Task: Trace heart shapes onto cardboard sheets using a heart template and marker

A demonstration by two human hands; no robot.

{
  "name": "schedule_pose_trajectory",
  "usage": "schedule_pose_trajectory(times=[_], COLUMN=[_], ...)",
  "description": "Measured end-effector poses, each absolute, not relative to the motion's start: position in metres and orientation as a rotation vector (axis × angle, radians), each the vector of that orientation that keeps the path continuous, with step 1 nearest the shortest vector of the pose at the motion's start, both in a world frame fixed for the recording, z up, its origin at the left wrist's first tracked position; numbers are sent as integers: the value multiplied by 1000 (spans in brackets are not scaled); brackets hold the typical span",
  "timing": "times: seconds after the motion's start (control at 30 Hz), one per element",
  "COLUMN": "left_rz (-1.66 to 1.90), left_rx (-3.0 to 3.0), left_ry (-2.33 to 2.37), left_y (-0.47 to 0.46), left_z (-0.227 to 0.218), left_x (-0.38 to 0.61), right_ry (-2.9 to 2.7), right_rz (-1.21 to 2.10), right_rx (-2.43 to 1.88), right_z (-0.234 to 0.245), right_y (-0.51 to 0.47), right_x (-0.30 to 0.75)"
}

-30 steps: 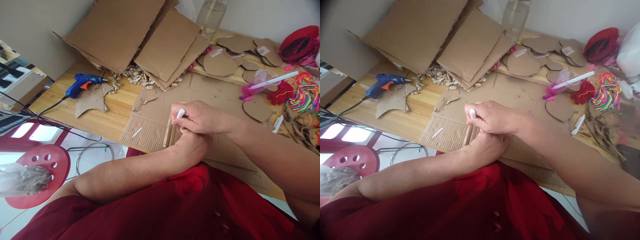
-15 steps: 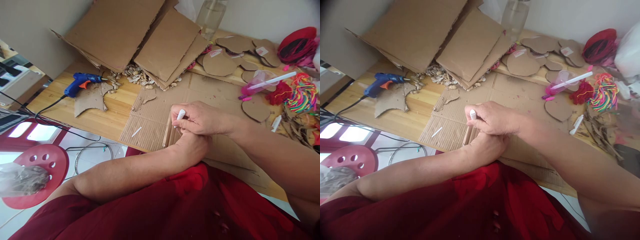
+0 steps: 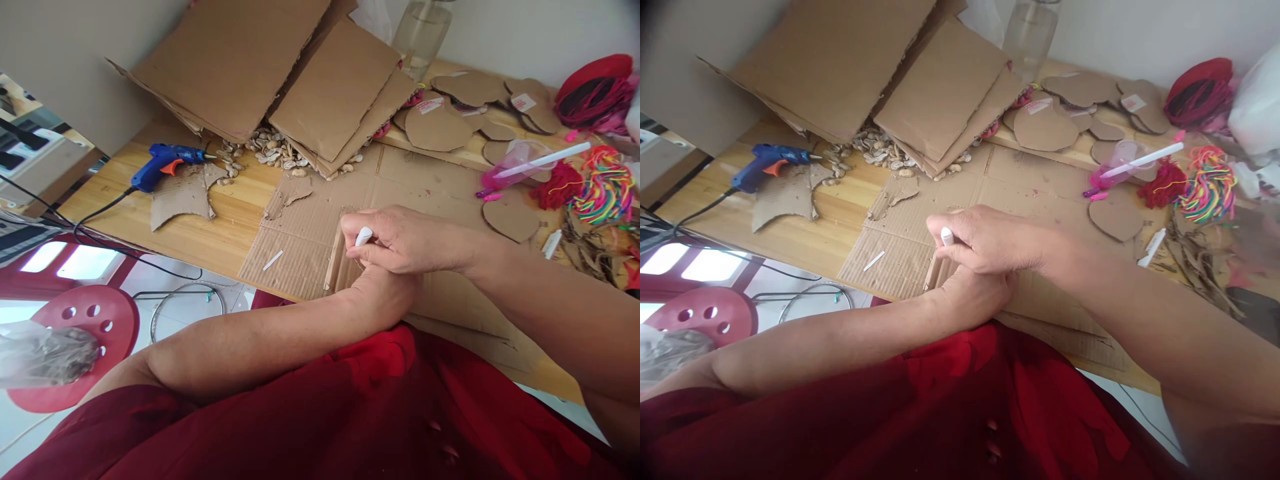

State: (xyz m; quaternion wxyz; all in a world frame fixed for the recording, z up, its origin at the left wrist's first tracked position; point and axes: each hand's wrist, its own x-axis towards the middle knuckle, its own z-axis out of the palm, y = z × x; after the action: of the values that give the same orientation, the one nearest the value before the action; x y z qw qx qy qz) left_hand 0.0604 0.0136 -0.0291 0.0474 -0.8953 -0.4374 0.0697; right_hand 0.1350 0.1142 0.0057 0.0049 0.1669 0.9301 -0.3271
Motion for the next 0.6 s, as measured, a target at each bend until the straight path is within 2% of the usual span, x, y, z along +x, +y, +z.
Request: schedule_pose_trajectory(times=[0.37, 0.6], left_rz=[127, 228], left_rx=[-2755, -2738], left_ry=[-1279, -1346], left_y=[11, 11], left_z=[-35, -34], left_x=[60, 62], right_ry=[2884, 3011], right_rz=[-1067, -990], right_rx=[431, 602], right_z=[10, 0], right_y=[111, 116], right_x=[137, 134])
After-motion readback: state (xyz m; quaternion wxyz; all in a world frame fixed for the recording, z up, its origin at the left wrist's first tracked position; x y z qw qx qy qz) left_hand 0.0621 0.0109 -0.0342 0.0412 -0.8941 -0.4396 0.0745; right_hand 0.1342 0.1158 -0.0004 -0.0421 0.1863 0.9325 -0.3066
